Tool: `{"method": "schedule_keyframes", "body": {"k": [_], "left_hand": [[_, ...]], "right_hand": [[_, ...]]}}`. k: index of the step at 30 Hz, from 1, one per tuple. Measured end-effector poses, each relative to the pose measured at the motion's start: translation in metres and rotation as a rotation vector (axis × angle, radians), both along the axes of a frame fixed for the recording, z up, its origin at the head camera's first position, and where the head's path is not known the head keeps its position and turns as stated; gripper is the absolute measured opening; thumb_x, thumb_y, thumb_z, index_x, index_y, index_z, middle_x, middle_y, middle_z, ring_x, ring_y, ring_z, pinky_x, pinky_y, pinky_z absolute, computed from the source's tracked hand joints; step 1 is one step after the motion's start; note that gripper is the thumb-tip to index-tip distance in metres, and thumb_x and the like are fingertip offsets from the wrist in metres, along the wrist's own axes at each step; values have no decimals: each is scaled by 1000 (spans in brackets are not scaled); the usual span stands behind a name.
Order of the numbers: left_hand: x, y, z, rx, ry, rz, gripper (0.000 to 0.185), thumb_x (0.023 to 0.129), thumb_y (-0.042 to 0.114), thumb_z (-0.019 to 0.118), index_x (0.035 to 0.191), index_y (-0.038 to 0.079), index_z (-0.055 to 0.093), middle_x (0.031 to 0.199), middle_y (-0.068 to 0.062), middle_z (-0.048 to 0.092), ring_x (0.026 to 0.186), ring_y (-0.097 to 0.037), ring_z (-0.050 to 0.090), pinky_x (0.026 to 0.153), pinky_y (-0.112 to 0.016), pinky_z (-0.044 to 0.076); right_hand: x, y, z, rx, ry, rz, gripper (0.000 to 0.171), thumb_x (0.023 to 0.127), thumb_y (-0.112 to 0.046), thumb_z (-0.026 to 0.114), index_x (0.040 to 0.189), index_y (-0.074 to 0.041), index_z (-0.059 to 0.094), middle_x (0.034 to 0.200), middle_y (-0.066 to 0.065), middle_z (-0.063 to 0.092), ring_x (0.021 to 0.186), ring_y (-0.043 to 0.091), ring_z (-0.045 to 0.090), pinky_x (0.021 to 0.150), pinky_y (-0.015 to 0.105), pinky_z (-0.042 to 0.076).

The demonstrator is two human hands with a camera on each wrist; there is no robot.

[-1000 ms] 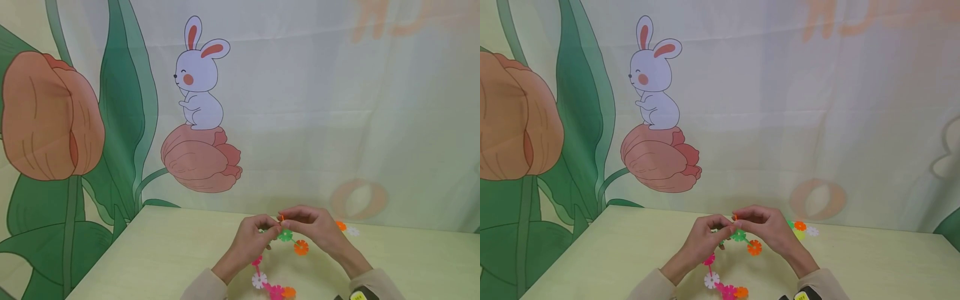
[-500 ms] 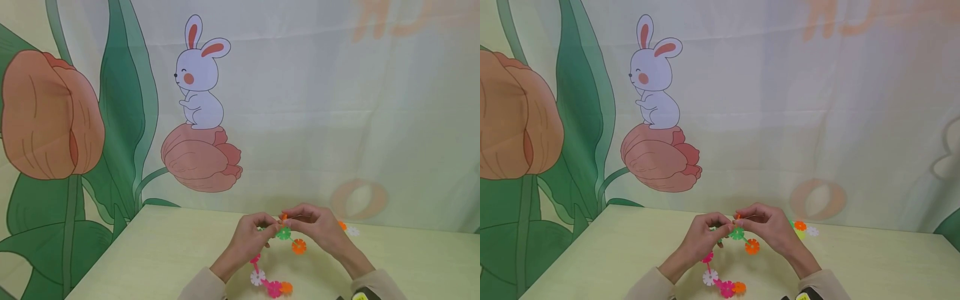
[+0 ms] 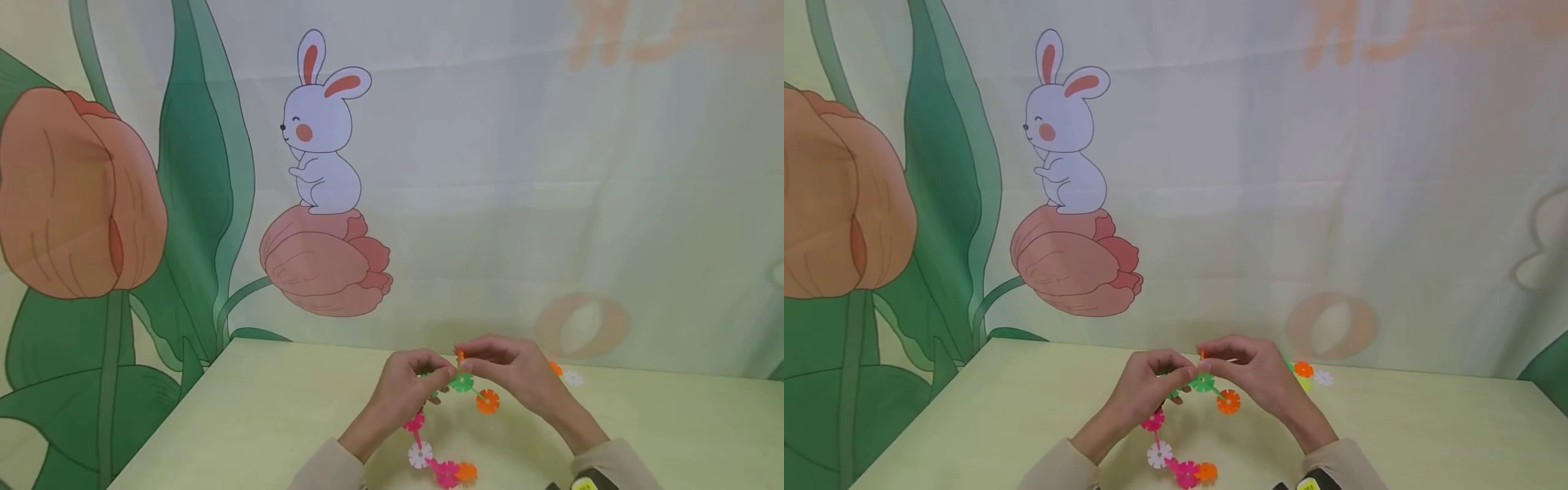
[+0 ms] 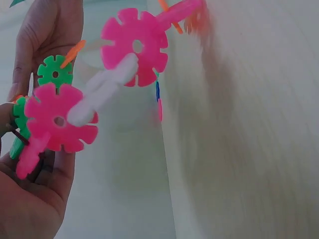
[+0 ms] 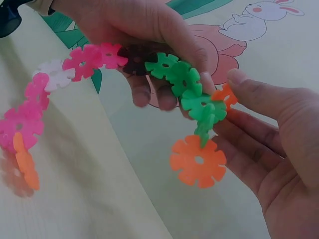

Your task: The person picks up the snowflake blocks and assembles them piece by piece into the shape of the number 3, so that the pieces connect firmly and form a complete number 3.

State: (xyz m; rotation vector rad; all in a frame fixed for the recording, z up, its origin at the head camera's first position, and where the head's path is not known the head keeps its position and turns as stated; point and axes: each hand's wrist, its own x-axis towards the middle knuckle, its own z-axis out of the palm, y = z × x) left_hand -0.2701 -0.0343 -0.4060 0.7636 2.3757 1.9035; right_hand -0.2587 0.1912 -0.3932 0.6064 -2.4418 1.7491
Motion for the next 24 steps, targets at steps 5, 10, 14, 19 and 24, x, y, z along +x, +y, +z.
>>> {"method": "schedule_keyframes", "body": {"k": [5,10,14,19,24], "left_hand": [[0,-1,1,-22,-6,25,14,97,22,77,92,10,83,81,2,73,54,-12,56,46,-21,44],[0,-1,3,2,-23,19,10,95,23,81,93,13,84,83,3,73,45,-10,40,43,-19,34],[0,-2,2,13,-26,4,9,94,22,83,93,13,84,87,3,76,48,-10,42,44,-19,35],[0,-2,0,21,-28,-14,9,94,20,83,94,11,84,88,2,77,58,-10,51,45,-19,37],[-1,-2,2,13,-42,-5,7,93,20,84,93,13,85,89,2,77,62,-12,53,45,-20,37]], "right_hand": [[1,1,2,14,-6,-5,26,94,-30,84,118,-20,81,117,10,77,104,27,75,95,39,59],[2,2,5,5,-1,17,26,94,-27,84,118,-19,81,116,6,78,102,28,76,95,41,59],[2,3,7,2,9,45,25,95,-24,83,119,-19,80,116,7,77,101,29,76,94,40,60],[0,12,10,44,20,7,28,97,-28,81,122,-16,79,120,5,77,104,25,76,93,37,60],[-13,38,15,114,36,-117,38,99,-37,78,127,-12,76,125,3,76,109,20,73,92,31,61]]}}
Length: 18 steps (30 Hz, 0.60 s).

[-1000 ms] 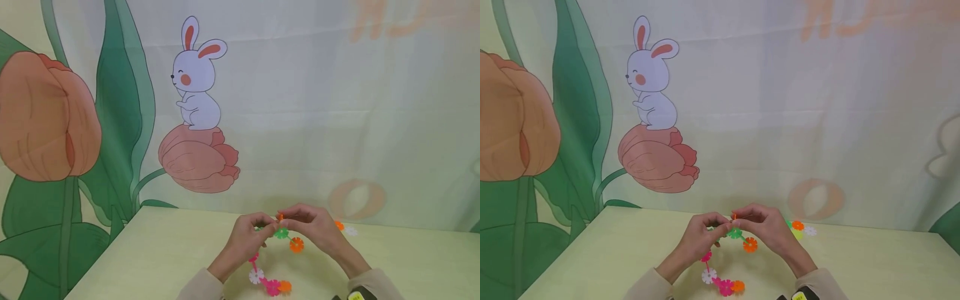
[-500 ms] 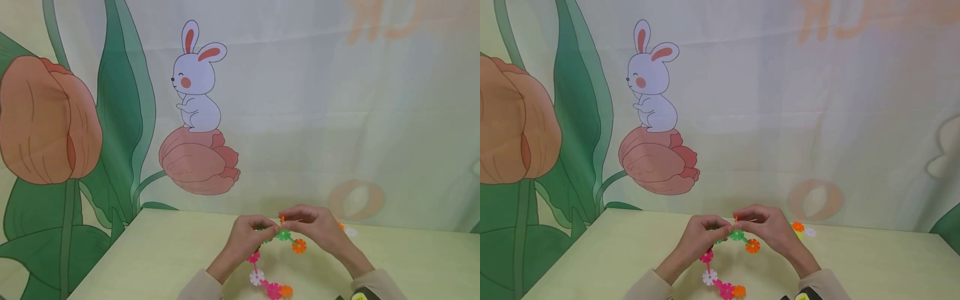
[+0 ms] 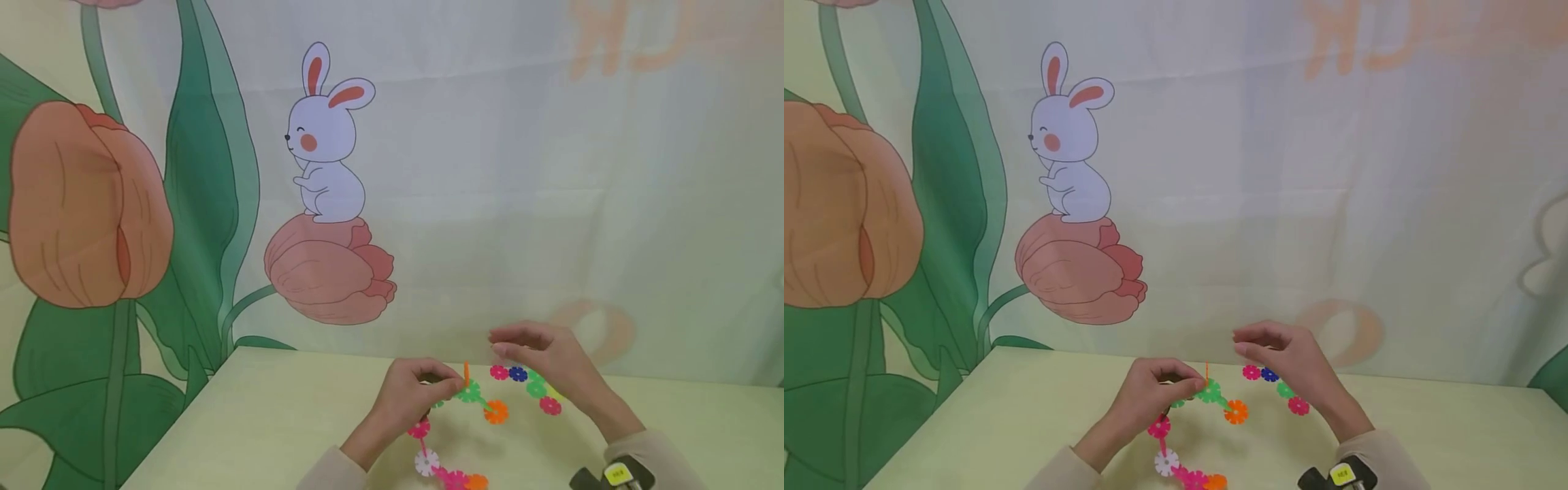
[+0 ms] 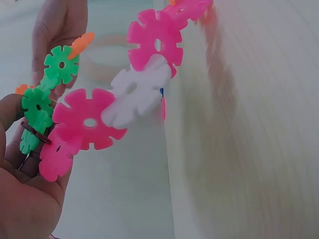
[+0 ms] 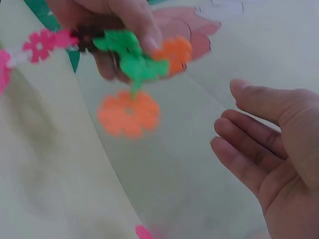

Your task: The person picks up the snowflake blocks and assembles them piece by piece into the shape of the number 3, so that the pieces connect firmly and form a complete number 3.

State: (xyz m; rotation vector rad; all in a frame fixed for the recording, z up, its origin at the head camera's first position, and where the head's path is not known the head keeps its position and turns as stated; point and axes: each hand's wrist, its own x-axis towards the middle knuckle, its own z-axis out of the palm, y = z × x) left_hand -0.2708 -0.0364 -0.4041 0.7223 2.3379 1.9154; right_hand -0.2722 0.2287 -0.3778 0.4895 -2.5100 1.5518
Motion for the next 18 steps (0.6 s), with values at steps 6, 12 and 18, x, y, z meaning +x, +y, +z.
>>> {"method": "schedule_keyframes", "body": {"k": [6,12,18], "left_hand": [[1,0,0,-1,-12,4,6,92,19,84,93,12,84,89,2,77,54,-12,45,45,-20,35],[1,0,-1,-3,-8,-1,8,92,21,84,93,13,84,89,4,77,62,-10,53,46,-19,36],[2,-1,0,0,3,0,8,92,21,84,92,13,84,89,3,77,70,-11,60,49,-20,41]], "right_hand": [[-21,30,-5,91,7,-48,42,101,-37,75,130,-7,74,126,6,75,112,27,71,91,29,59],[-42,38,-22,194,46,-5,29,101,-18,76,124,0,75,121,12,75,110,32,70,86,29,62],[-61,32,-43,353,129,54,21,95,-4,79,114,2,77,112,14,76,102,33,73,88,45,64]]}}
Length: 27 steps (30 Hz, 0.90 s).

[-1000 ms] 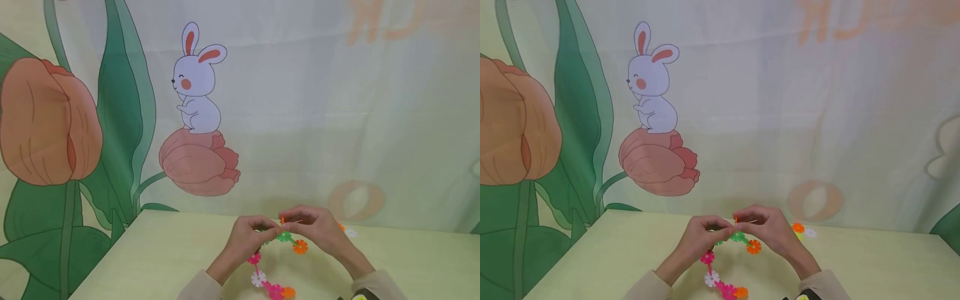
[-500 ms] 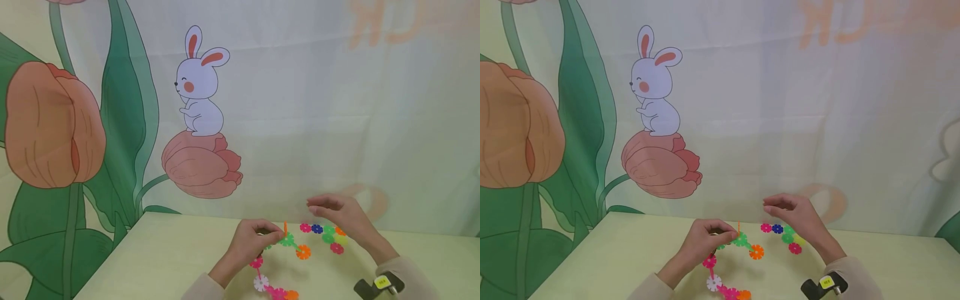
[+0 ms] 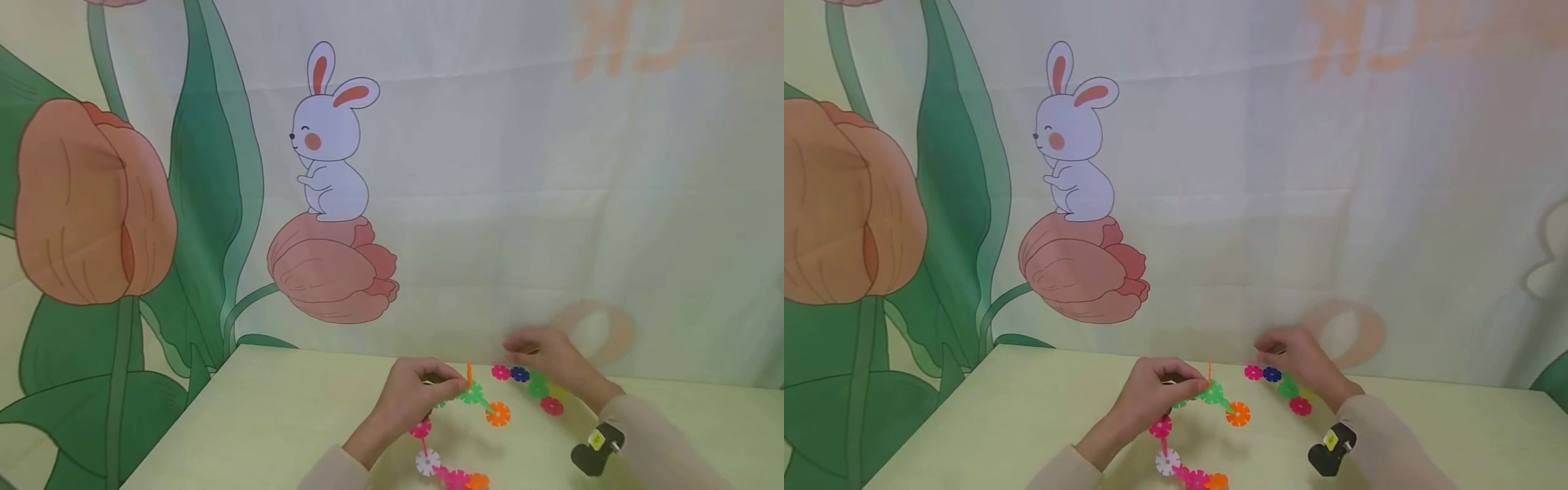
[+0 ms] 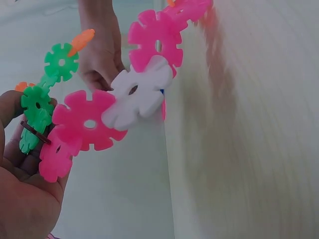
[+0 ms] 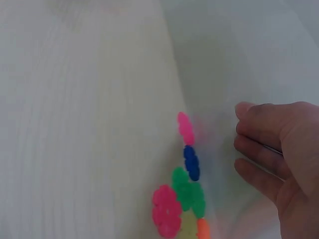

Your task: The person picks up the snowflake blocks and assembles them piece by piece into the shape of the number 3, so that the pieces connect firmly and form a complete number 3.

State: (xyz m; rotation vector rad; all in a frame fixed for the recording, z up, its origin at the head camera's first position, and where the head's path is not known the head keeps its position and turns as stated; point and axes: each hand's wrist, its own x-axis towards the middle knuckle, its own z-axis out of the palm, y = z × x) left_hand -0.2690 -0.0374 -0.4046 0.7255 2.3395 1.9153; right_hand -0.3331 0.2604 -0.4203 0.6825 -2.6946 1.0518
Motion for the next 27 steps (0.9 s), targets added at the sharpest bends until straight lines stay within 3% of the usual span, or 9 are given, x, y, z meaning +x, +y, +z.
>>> {"method": "schedule_keyframes", "body": {"k": [6,12,22,27], "left_hand": [[0,0,0,6,2,-2,7,91,19,84,92,12,84,87,4,76,64,-9,56,47,-19,38],[-1,0,-1,-14,-1,0,7,91,19,84,92,12,85,86,5,76,61,-9,53,46,-19,36],[0,1,0,-8,-4,-5,7,91,20,84,91,13,84,85,5,76,60,-9,52,46,-19,37],[0,0,0,4,1,-15,7,91,19,84,90,12,84,84,4,76,58,-8,51,46,-18,37]], "right_hand": [[-11,-7,-16,191,92,37,13,90,-5,83,103,-6,80,98,0,75,91,22,69,86,44,62],[-14,-16,-22,235,93,52,11,87,-5,85,91,-13,79,83,-13,68,78,10,58,76,35,58],[-12,-25,-20,298,37,-24,9,86,-6,86,92,-10,79,81,-9,66,76,14,55,75,35,56],[-11,-25,-22,310,55,-29,4,90,-10,83,91,-9,79,80,-9,66,75,13,54,73,34,55]]}}
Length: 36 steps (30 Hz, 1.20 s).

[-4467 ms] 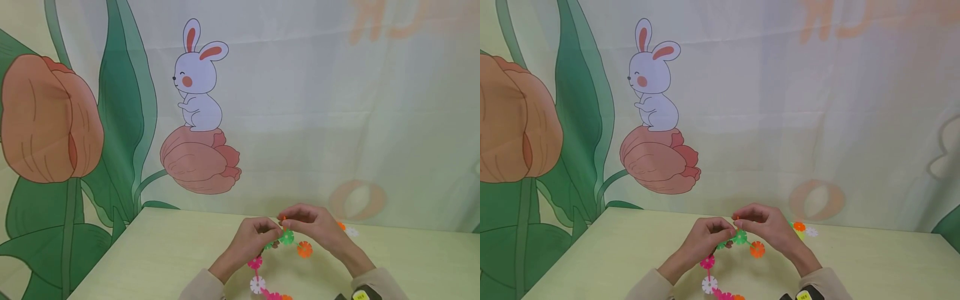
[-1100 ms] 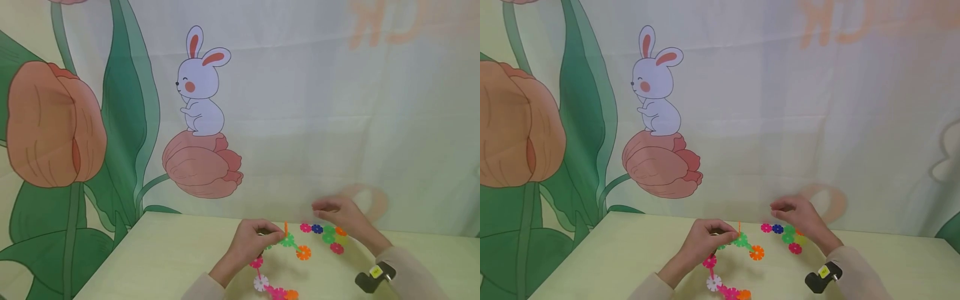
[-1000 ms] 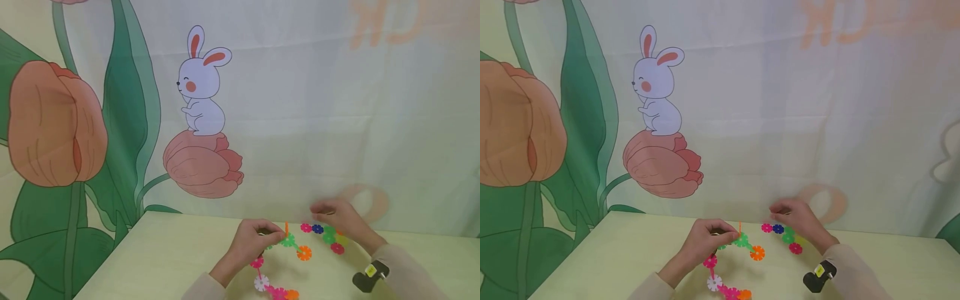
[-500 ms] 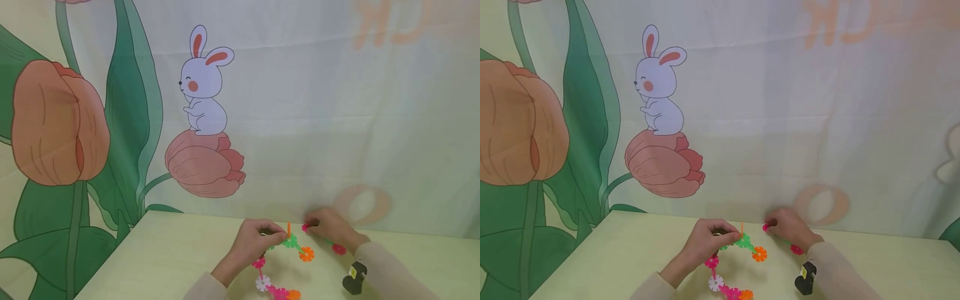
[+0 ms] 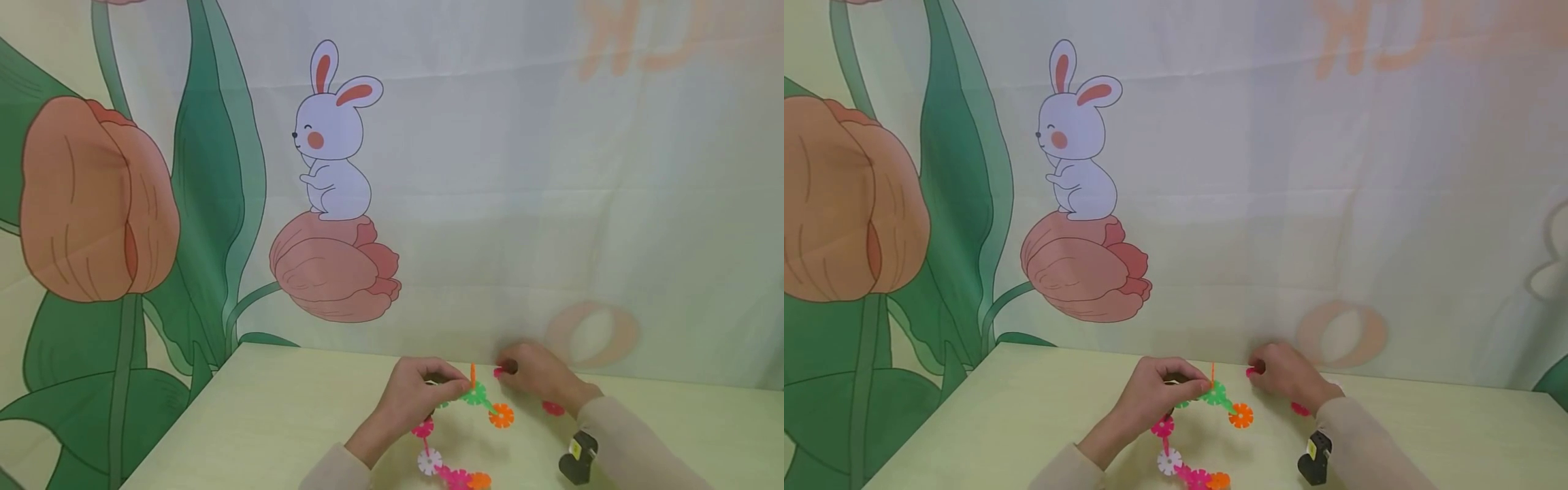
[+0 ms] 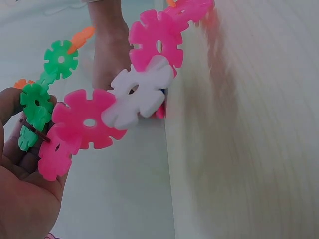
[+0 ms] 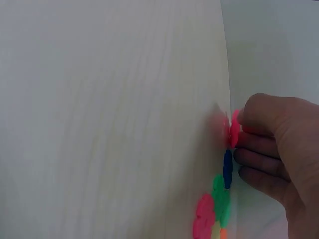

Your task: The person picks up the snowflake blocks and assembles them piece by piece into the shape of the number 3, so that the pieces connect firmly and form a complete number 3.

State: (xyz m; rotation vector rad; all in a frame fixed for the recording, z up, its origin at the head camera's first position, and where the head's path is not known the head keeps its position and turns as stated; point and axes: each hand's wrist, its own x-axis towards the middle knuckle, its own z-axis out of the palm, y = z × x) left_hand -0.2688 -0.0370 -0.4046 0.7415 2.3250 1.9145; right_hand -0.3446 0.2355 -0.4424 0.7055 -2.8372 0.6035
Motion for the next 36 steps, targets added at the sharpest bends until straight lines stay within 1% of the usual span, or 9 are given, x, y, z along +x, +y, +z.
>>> {"method": "schedule_keyframes", "body": {"k": [5,7,10,13,19,23,25,30,36], "left_hand": [[0,0,0,3,-2,-2,8,91,19,84,91,11,84,85,4,76,54,-9,47,45,-18,35],[0,1,-1,5,-6,0,7,91,18,84,91,11,84,86,4,76,56,-9,49,45,-18,35],[1,1,0,10,-8,-1,7,91,18,85,91,11,84,86,3,76,60,-9,53,46,-19,37],[1,2,0,14,-9,0,6,91,17,85,91,11,84,86,3,76,63,-10,56,46,-19,39],[1,2,1,12,-8,-3,6,92,17,84,91,11,84,87,2,77,69,-10,60,49,-20,41],[1,3,2,5,7,-6,6,92,17,83,91,11,84,87,2,77,72,-10,64,54,-20,45],[1,3,1,2,13,-6,7,92,18,83,91,11,84,87,3,77,73,-9,64,56,-19,47],[1,3,1,-5,2,-17,7,92,18,84,91,11,84,85,3,76,64,-9,58,49,-20,42],[2,3,2,-17,18,-32,8,93,18,83,92,10,84,85,3,77,72,-10,66,59,-21,50]], "right_hand": [[-1,1,-3,8,53,-4,1,92,-8,79,93,-7,80,85,-7,70,77,14,58,77,38,58],[0,2,-3,-35,63,-14,2,93,-6,78,94,-8,79,87,-6,70,79,15,59,77,38,58],[8,1,3,-179,74,-39,5,95,-5,77,100,-8,77,92,-4,73,82,16,64,77,36,59],[20,-4,16,-359,63,-84,10,99,-10,76,109,-7,76,98,0,77,87,20,71,77,33,61],[49,-13,46,-647,-34,-128,23,101,-16,75,122,-6,75,109,7,78,95,31,76,81,24,62],[67,-16,58,-781,-72,-120,29,101,-22,77,125,-5,74,111,10,78,95,30,77,84,26,62],[75,-19,62,-814,-87,-119,31,99,-26,79,124,-6,74,109,10,78,93,28,77,84,29,63],[89,-25,66,-839,-132,-109,33,97,-36,81,120,-12,77,109,4,79,96,24,77,86,33,62],[93,-32,65,-808,-89,-31,21,100,-30,78,116,-16,81,109,2,79,93,24,77,82,33,61]]}}
